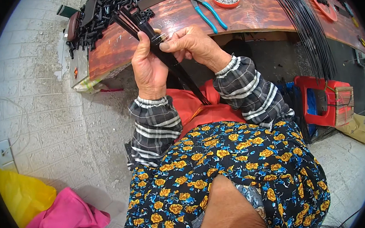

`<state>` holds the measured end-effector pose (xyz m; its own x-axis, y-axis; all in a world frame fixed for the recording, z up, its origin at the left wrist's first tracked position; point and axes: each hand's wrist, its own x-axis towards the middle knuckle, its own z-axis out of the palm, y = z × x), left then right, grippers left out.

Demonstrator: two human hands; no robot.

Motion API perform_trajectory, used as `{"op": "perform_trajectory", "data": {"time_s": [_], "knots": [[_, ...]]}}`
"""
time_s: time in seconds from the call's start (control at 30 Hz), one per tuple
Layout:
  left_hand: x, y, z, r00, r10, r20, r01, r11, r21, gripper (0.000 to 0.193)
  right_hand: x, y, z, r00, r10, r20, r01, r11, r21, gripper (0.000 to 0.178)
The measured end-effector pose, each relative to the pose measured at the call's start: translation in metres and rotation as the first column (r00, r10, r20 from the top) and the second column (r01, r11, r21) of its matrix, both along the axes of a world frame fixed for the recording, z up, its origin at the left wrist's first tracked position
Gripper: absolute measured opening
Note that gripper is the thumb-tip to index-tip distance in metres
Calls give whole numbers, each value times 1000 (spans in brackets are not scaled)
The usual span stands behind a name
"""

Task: Assembling and organizing multiple black wires into wiring harnesses at a workbench.

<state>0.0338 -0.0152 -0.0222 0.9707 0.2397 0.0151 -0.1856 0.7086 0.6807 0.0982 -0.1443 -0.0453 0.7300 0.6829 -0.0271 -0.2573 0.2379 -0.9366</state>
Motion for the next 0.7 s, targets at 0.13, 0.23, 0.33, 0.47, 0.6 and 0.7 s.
{"op": "perform_trajectory", "data": {"time_s": [0.13,0.23,0.33,0.47,0.6,0.7], "knots": [[0,-3,0,1000,-11,-3,11,1000,-28,32,3,2,-8,999,-14,-50,15,1000,25,27],[-1,-4,0,999,-29,18,29,1000,3,33,7,3,-12,997,31,-69,-27,998,59,27],[-3,-3,1,1000,-20,19,20,1000,24,34,17,4,-9,996,80,-29,-79,997,25,28],[-7,4,1,999,16,-39,-11,992,128,37,20,0,3,993,30,113,-29,999,-17,31],[-15,-9,17,990,-9,-138,54,944,325,41,21,-16,30,946,35,322,-15,998,-65,37],[-15,-15,15,989,-77,-127,115,937,330,46,22,-21,36,911,80,404,-58,996,-67,40]]}}
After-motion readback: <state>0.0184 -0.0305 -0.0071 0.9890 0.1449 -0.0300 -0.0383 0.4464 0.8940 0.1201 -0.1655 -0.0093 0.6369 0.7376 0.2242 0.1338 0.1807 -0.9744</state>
